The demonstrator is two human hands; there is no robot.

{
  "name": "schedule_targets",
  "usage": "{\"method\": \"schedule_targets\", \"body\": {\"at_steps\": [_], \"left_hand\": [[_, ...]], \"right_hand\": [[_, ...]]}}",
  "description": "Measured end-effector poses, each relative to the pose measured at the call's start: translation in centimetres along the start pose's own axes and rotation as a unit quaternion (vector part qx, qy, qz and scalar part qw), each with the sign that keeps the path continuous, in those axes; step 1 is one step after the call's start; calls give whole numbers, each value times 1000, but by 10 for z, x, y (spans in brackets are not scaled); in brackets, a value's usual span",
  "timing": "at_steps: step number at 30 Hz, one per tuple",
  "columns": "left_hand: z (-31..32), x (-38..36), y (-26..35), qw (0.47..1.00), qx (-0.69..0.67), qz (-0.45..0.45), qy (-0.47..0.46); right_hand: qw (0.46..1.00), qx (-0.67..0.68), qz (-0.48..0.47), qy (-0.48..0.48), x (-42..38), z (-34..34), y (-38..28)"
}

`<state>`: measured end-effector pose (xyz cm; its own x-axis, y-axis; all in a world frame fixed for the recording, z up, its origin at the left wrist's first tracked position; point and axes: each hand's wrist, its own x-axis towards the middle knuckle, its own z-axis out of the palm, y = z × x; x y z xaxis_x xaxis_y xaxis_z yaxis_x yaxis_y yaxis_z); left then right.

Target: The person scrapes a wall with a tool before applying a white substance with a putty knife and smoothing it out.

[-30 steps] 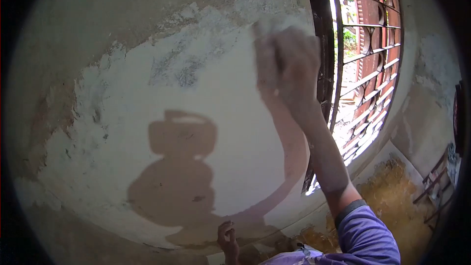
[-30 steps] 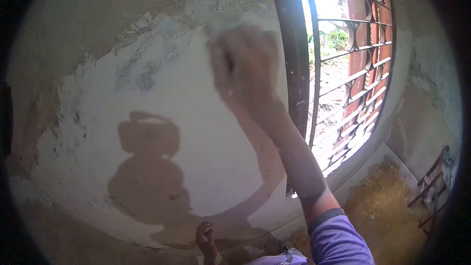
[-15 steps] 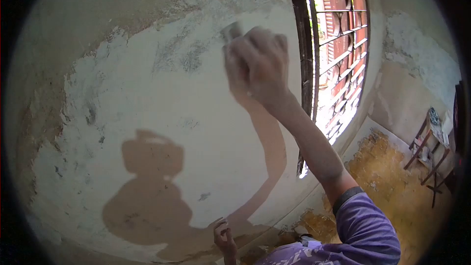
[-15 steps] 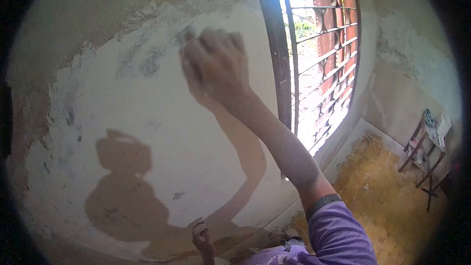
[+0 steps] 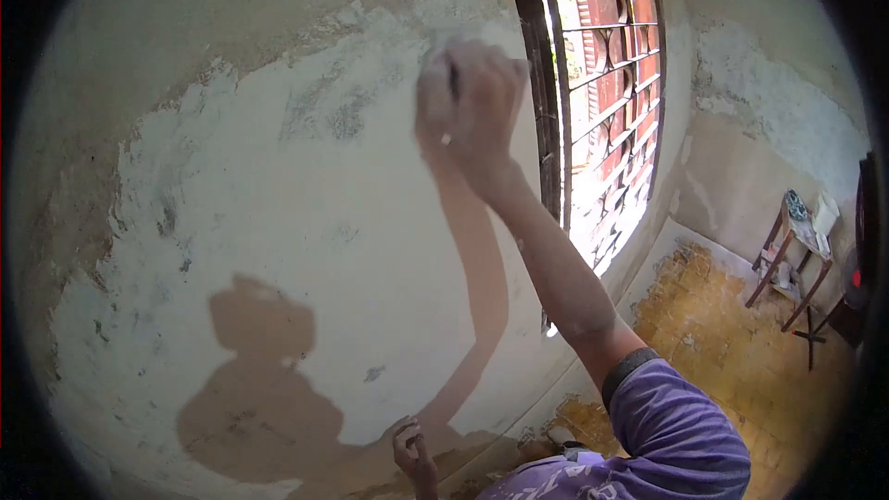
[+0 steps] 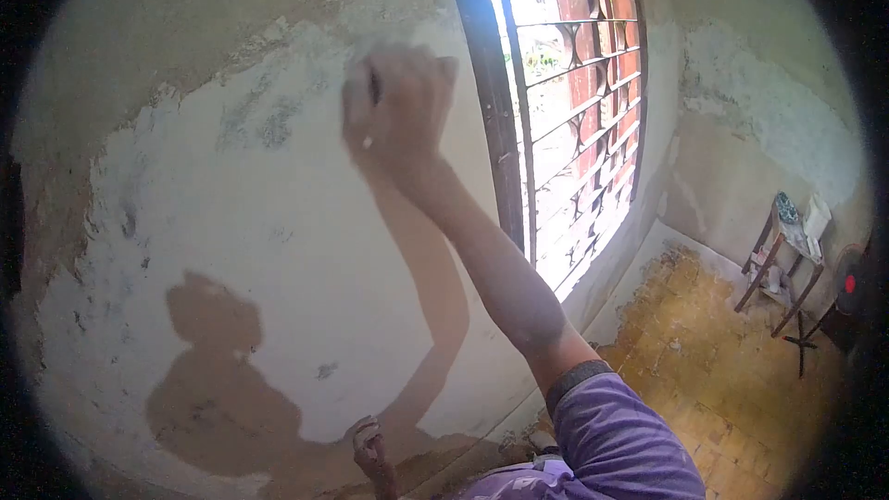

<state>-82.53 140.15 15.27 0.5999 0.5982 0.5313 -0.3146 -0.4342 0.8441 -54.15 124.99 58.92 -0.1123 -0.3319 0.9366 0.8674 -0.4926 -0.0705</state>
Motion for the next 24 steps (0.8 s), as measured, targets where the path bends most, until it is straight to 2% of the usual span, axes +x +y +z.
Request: {"method": "schedule_targets", "body": {"at_steps": [1, 4, 6, 8, 11, 14, 15, 18, 20, 22, 24], "left_hand": [[3, 0, 5, 1000, 1, 4, 1], [11, -3, 13, 1000, 14, -9, 13], [7, -6, 3, 999, 54, 5, 1], [7, -14, 2, 998, 58, -6, 11], [14, -16, 2, 998, 12, -41, 45], [13, -22, -5, 997, 13, -56, 53], [14, -21, -9, 997, 36, -42, 51], [17, -23, 1, 996, 73, -42, 41], [24, -17, 9, 994, 90, -44, 31], [28, -18, 15, 992, 117, -46, 15], [31, -20, 8, 996, 77, -51, 15]], "right_hand": [[995, 79, -58, -4, -7, 2, -2], [988, 68, -126, -53, -11, -3, -1], [999, 33, -39, 12, 4, -8, 31], [990, 26, 138, -17, 13, -8, 56], [995, 30, 17, -89, 4, -25, 57], [995, 23, -97, 12, -24, -24, 76], [977, 202, 60, -21, -32, -28, 79], [984, 57, 167, -6, -51, -43, 65], [999, 8, 2, -36, -90, -54, 71], [985, 12, -104, -139, -115, -70, 62], [996, -26, 18, -80, -128, -70, 72]]}}
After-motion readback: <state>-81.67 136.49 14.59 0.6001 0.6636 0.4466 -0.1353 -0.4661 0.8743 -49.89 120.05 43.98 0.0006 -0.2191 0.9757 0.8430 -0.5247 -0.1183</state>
